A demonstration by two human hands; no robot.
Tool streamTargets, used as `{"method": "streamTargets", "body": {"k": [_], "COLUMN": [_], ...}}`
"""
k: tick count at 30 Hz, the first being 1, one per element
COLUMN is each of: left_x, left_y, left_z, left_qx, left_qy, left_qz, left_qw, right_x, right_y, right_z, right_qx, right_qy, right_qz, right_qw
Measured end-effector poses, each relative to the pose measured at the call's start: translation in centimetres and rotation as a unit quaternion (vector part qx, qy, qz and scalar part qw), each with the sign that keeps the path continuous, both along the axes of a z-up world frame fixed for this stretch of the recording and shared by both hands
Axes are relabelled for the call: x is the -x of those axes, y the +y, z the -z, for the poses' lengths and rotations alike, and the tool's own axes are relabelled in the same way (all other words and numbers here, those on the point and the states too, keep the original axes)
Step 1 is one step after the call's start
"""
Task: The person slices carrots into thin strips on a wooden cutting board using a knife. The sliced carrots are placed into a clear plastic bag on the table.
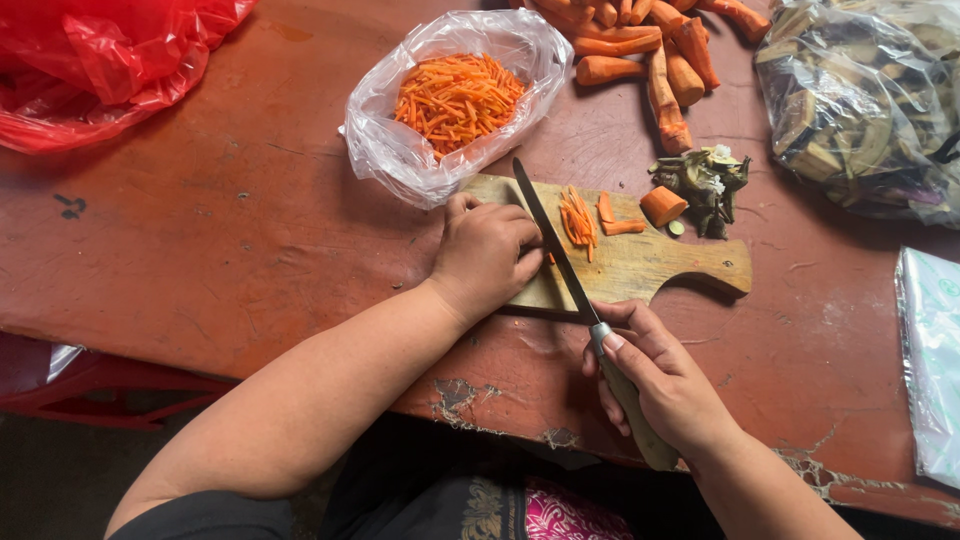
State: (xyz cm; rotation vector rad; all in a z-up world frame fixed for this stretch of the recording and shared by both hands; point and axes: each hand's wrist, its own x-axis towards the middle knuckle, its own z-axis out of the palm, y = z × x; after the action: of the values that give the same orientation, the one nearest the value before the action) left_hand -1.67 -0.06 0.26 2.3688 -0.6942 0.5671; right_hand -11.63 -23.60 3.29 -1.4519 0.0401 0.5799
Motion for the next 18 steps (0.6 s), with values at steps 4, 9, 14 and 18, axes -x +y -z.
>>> {"method": "streamTargets", "body": {"k": [4, 9, 14, 18], "left_x": [-0.1, -0.2, -0.2, -0.3], "left_y": [0.1, 0.0, -0.1, -0.2], "left_z": [0.0, 0.0, 0.2, 0.1], "left_qx": [-0.002, -0.009, -0.003, -0.004], "left_qy": [0.003, 0.003, 0.006, 0.005], "left_qz": [0.001, 0.004, 0.003, -0.004], "left_qw": [1.000, 1.000, 1.000, 1.000], "right_x": [-0.3, -0.4, -1.1, -1.7], "right_y": [-0.1, -0.3, 0.0, 0.3], "right_z": [0.2, 0.2, 0.5, 1.0], "right_qx": [0.021, 0.057, 0.109, 0.004], "right_qy": [-0.013, -0.019, 0.020, 0.009], "right_qz": [-0.015, -0.026, -0.016, 0.002], "right_qw": [1.000, 0.998, 0.994, 1.000]}}
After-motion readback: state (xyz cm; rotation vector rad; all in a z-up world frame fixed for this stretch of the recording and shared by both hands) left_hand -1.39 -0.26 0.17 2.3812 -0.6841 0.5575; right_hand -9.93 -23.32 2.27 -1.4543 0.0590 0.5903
